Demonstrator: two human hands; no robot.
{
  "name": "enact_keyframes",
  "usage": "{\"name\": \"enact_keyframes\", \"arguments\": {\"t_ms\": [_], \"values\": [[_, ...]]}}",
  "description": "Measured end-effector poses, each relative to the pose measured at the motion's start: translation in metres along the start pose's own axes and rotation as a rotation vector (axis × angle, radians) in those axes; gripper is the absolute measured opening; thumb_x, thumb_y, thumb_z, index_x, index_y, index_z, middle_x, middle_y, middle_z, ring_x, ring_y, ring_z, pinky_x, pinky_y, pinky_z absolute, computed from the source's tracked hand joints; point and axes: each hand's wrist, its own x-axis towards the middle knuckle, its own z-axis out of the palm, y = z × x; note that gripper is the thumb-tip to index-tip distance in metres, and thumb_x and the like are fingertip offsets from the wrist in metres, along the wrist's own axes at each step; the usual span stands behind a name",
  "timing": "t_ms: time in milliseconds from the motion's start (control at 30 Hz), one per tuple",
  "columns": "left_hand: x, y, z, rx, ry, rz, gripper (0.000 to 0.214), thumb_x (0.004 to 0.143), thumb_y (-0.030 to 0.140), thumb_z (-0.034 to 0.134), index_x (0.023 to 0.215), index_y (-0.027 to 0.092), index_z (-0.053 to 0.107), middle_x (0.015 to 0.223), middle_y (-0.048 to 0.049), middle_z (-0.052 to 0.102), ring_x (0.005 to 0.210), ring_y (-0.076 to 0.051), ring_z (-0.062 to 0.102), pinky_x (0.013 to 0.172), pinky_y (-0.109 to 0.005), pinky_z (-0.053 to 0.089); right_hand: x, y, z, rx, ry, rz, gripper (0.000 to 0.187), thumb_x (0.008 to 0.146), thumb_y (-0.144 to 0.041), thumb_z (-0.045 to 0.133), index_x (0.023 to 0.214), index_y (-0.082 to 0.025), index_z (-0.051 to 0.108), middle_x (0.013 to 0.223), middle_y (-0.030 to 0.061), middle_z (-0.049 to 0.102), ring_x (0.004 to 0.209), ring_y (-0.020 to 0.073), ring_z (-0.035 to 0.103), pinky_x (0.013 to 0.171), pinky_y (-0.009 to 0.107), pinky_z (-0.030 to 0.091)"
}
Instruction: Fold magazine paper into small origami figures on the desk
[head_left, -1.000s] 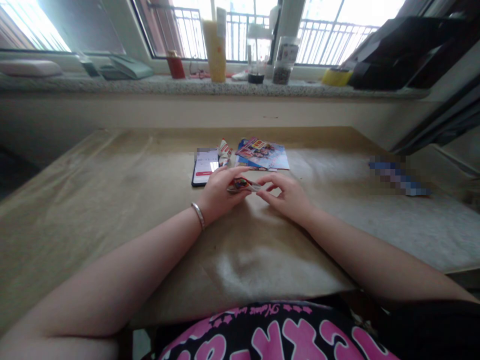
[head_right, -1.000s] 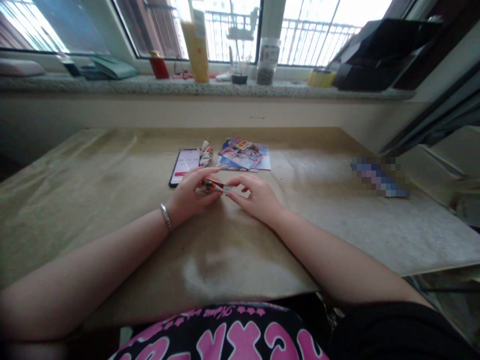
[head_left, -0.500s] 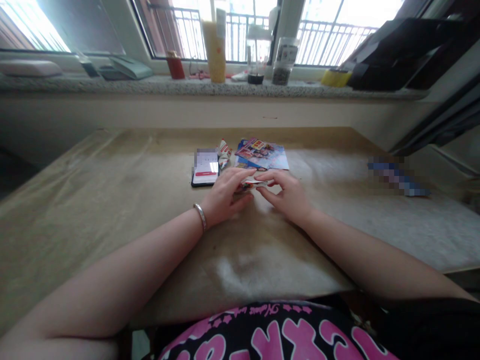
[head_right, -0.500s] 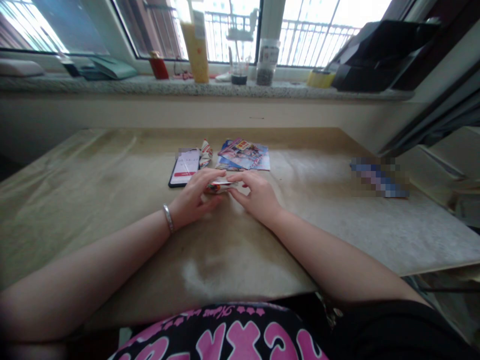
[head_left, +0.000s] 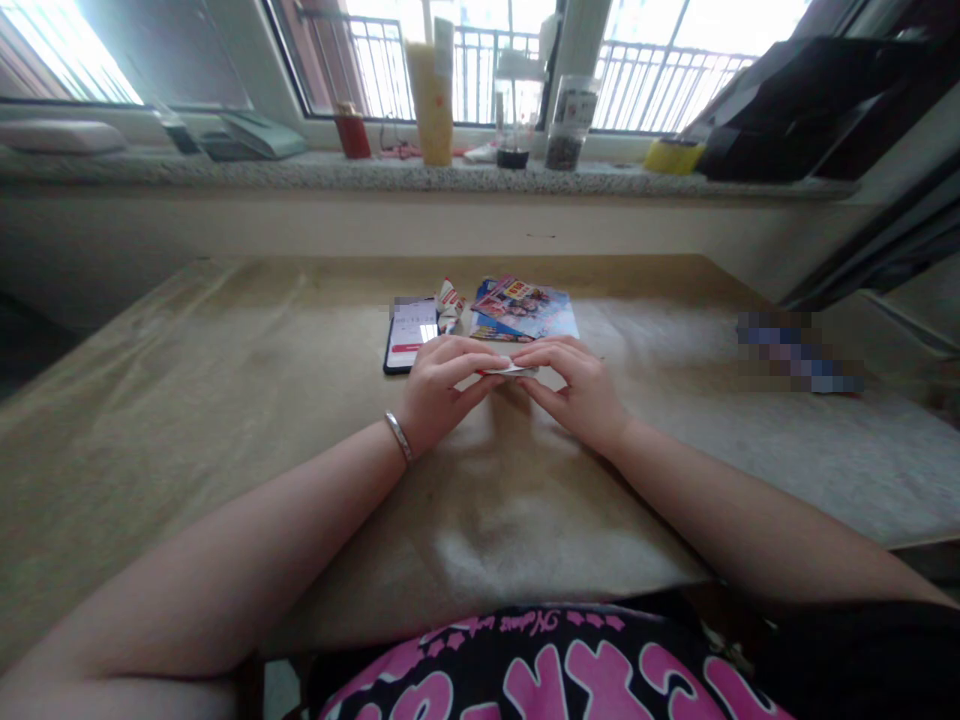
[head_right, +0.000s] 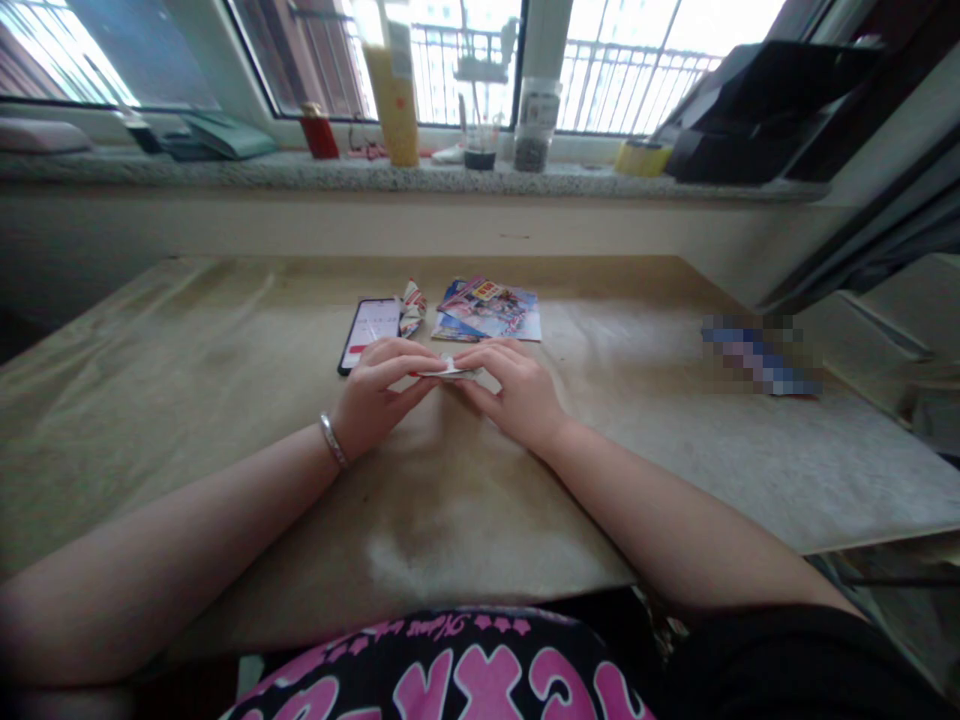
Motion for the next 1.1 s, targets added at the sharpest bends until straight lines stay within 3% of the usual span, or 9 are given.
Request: {"name": "enact_keyframes", "arguments": {"t_ms": [133,267,567,767,1100], "values": [[-0.0008,0.0006,0.0005,-0.061,0.047,-0.007,0.017,0.085,0.027,0.061,0.1,0.022,0.065,0.094,-0.0031,0.068,0.088,-0.014,0.062,0.082,-0.031,0.049,-0.0019,0.0019,0.0004,0.011,0.028,0.051,0.012,0.083,-0.027,0.06,0.094,-0.026,0.063,0.096,0.0024,0.07,0.095,0.0184,0.062,0.088,0.037,0.049],[-0.001,0.0005,0.0021,-0.147,0.102,-0.002,0.013,0.083,0.023,0.063,0.095,0.02,0.066,0.091,-0.003,0.067,0.084,-0.012,0.062,0.076,-0.027,0.051,-0.0036,0.0056,0.0018,0.025,0.05,0.078,0.013,0.082,-0.025,0.061,0.095,-0.025,0.064,0.096,0.0024,0.07,0.094,0.018,0.062,0.086,0.036,0.05],[-0.0018,0.0018,0.0018,-0.13,0.076,-0.039,0.01,0.084,0.027,0.062,0.088,0.019,0.066,0.085,-0.0026,0.066,0.078,-0.011,0.061,0.072,-0.026,0.051,-0.0025,0.005,0.0005,0.05,0.029,0.081,0.013,0.083,-0.026,0.06,0.095,-0.025,0.065,0.096,0.0022,0.071,0.094,0.0181,0.063,0.088,0.037,0.048],[-0.0021,-0.0008,0.0024,-0.146,0.065,0.095,0.017,0.083,0.022,0.064,0.1,0.021,0.065,0.088,-0.0022,0.065,0.079,-0.01,0.06,0.071,-0.023,0.05,-0.0031,0.0069,0.0022,0.074,0.039,0.061,0.014,0.084,-0.024,0.059,0.097,-0.025,0.065,0.097,0.0023,0.071,0.095,0.0176,0.063,0.088,0.036,0.048],[-0.0012,-0.0057,0.0024,-0.086,0.101,0.158,0.028,0.08,0.022,0.068,0.107,0.024,0.063,0.089,-0.0011,0.063,0.08,-0.01,0.058,0.073,-0.024,0.049,-0.0013,0.0054,-0.0013,0.064,0.019,-0.043,0.018,0.084,-0.021,0.06,0.101,-0.025,0.065,0.098,0.0018,0.071,0.095,0.017,0.062,0.086,0.035,0.049]]}}
